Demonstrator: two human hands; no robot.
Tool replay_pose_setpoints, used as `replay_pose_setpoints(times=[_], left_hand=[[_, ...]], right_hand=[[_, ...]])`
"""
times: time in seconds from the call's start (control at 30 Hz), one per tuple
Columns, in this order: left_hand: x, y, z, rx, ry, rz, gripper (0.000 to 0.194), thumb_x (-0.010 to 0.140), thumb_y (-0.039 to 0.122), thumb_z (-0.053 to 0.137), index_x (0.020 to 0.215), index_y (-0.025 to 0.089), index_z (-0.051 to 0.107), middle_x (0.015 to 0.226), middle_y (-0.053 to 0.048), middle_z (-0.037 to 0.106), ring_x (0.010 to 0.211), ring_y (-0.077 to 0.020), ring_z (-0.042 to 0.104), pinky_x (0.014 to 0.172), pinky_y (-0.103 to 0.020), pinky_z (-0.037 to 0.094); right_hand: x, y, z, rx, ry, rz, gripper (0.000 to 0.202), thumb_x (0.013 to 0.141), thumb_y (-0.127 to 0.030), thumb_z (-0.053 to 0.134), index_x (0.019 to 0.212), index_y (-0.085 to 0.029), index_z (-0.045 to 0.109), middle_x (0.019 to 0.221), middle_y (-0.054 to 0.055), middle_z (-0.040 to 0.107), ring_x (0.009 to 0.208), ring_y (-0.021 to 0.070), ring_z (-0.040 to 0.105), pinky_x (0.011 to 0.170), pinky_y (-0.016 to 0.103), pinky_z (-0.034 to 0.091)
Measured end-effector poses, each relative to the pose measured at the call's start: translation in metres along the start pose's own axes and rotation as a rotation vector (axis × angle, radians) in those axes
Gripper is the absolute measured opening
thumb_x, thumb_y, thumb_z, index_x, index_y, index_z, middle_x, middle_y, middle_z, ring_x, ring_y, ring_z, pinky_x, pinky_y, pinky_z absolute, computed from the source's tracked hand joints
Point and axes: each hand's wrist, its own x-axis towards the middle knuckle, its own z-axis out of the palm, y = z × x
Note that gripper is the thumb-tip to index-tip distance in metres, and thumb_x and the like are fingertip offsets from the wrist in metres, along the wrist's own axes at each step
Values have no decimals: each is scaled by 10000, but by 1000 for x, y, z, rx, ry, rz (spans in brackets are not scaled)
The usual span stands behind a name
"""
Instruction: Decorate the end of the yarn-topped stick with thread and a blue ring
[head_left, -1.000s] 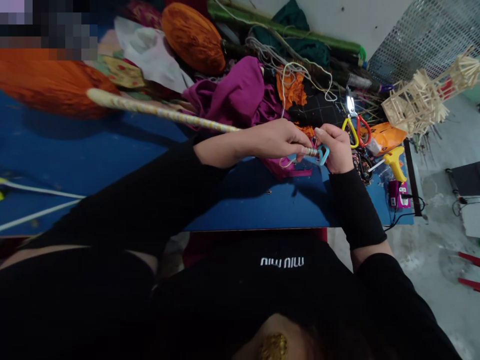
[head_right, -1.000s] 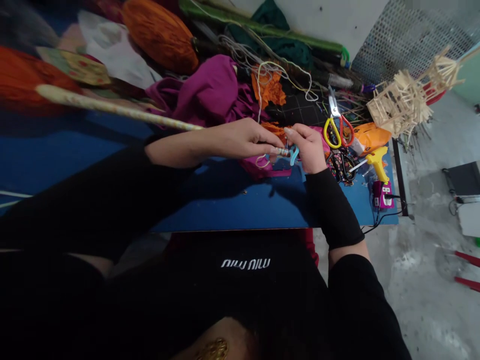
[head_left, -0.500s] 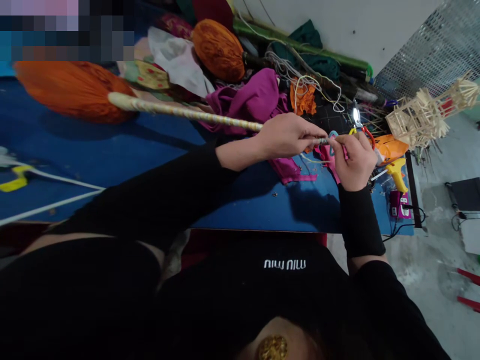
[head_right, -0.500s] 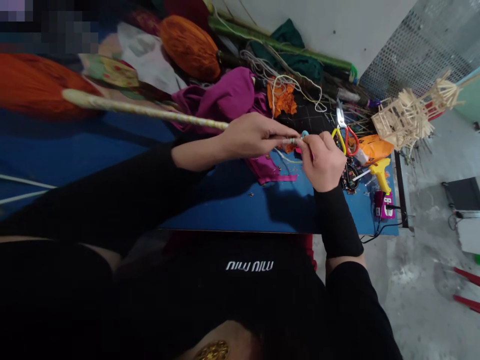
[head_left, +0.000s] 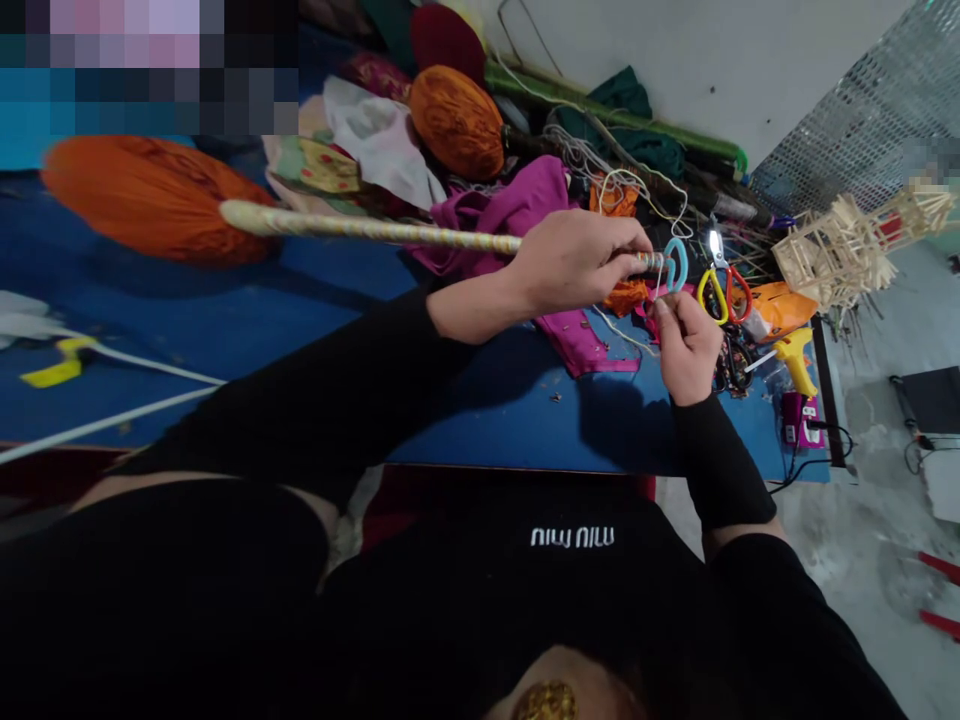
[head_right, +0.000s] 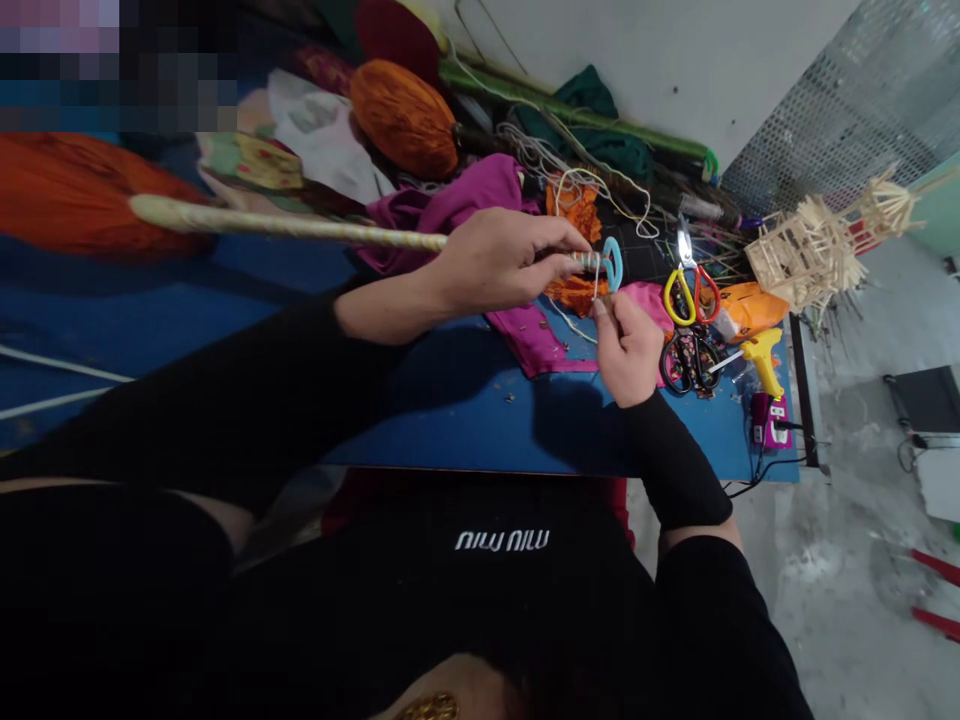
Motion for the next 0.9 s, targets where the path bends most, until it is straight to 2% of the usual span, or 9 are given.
replay_pose_setpoints(times=[0.13, 0.2, 0.27, 0.4, 0.53, 0.7, 0.9], left_hand=[[0, -1, -2, -69, 5, 45, 337, 954, 356, 536, 1126, 198, 778, 947, -50, 790, 851, -186, 682, 758, -287, 448], [0, 0, -3, -90, -27, 40, 333, 942, 338, 539, 1103, 182, 785, 941, -55, 787, 822, -174, 668, 738, -282, 431], [0, 1, -4, -101, -64, 32, 336, 930, 325, 542, 1090, 165, 790, 941, -63, 787, 798, -167, 659, 718, -278, 416], [0, 0, -3, -133, -120, 47, 340, 919, 325, 547, 1077, 161, 801, 929, -67, 795, 779, -162, 660, 702, -271, 416], [1, -1, -2, -136, -181, 55, 324, 907, 319, 568, 1067, 174, 811, 921, -59, 803, 804, -166, 687, 733, -267, 450], [1, -1, -1, -180, -317, 24, 315, 876, 290, 572, 1046, 168, 807, 864, -33, 794, 770, -152, 699, 749, -254, 484], [1, -7, 14, -261, -378, 47, 325, 852, 333, 608, 1020, 150, 818, 943, -62, 815, 835, -161, 722, 791, -253, 497]], right_hand=[[8, 19, 11, 440, -78, 337, 433, 845, -607, 700, 682, -225, 576, 504, -85, 374, 448, 63, 298, 443, 238, 250], [11, 27, 15, 596, -104, 458, 447, 754, -621, 777, 676, -228, 578, 476, -102, 343, 416, 50, 239, 403, 233, 200], [14, 32, 18, 681, -129, 518, 445, 686, -588, 835, 660, -226, 577, 464, -107, 350, 408, 40, 220, 392, 228, 188], [17, 41, 22, 718, -130, 538, 435, 629, -553, 866, 645, -222, 585, 470, -93, 425, 397, 36, 254, 386, 227, 197], [20, 50, 23, 715, -168, 563, 435, 638, -509, 872, 660, -233, 536, 516, -88, 448, 434, 43, 286, 400, 220, 229], [28, 56, 15, 614, -204, 531, 459, 629, -562, 883, 685, -218, 586, 491, -105, 437, 434, 42, 311, 416, 216, 212], [37, 50, 6, 481, -152, 479, 476, 615, -530, 894, 627, -184, 567, 542, -95, 500, 523, 34, 386, 514, 202, 301]])
